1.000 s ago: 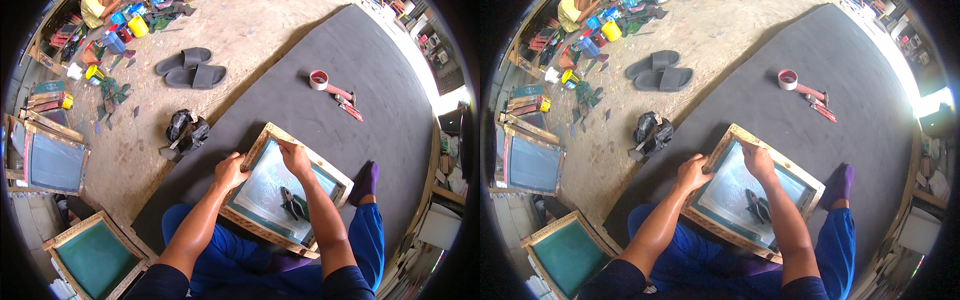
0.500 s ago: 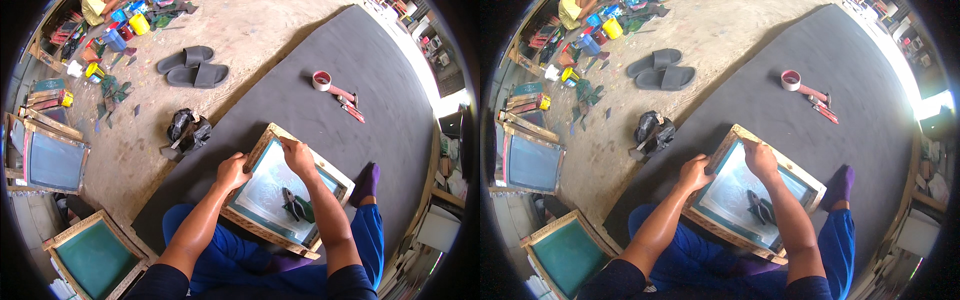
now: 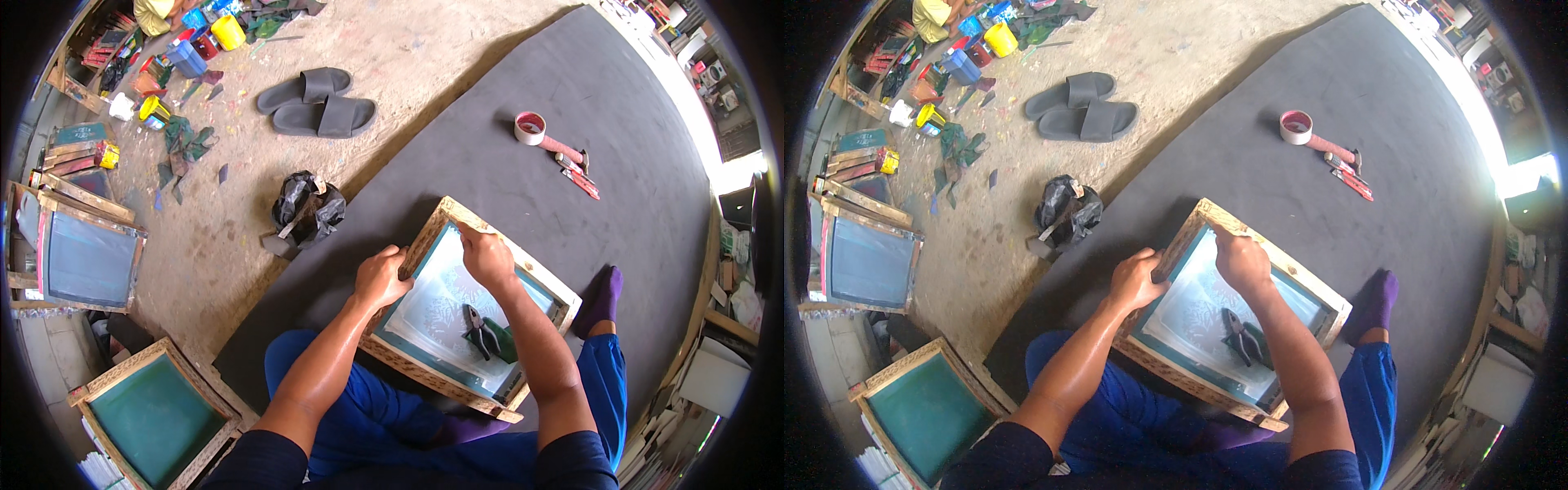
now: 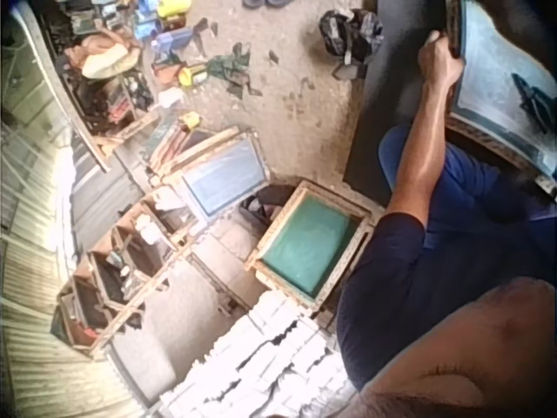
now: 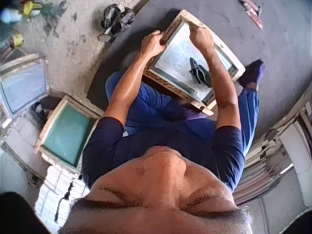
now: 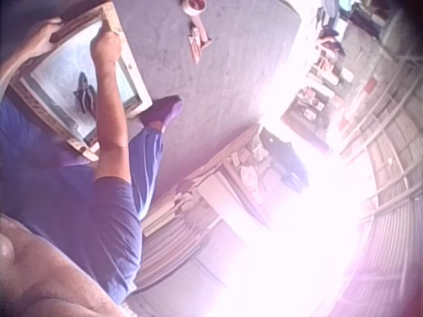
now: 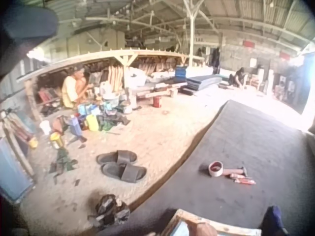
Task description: The person sits on the floor and uses a small metal tool to scrape or adjust the edge of a wooden screen printing frame. The person repeatedly works along the frame's perimeter, occasionally pausing to reposition the tool.
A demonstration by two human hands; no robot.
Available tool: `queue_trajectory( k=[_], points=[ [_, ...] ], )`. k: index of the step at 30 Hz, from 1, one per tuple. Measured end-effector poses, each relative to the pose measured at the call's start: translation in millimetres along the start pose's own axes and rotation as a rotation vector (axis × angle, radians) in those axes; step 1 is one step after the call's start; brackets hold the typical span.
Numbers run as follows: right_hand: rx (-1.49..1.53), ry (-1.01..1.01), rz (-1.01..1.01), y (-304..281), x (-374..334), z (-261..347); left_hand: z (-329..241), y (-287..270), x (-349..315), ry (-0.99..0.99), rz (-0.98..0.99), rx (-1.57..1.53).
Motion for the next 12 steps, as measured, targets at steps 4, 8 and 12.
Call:
queue_trajectory(
  k=[4, 8, 12],
  points=[
    [0.187, -0.109, -0.067, 17, 11, -20, 0, 4, -1, 0.044, -0.006, 0.005],
    [-0.030, -0.047, 0.061, 8, 7, -1, 2, 3, -1, 0.048, -0.005, 0.031],
    [0.190, 0.026, 0.082, 22, 13, -21, 5, 7, -2, 0.045, 0.006, 0.042]
  ],
)
Point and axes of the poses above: each hand's wrist, its own x-axis towards the middle knuckle, its own y-axis out of the palm, z = x × y, the point moved 10 cm from there along x, towards the middle knuckle, and after that the axes turned 2 degrees about y, right-handed, at the moved point
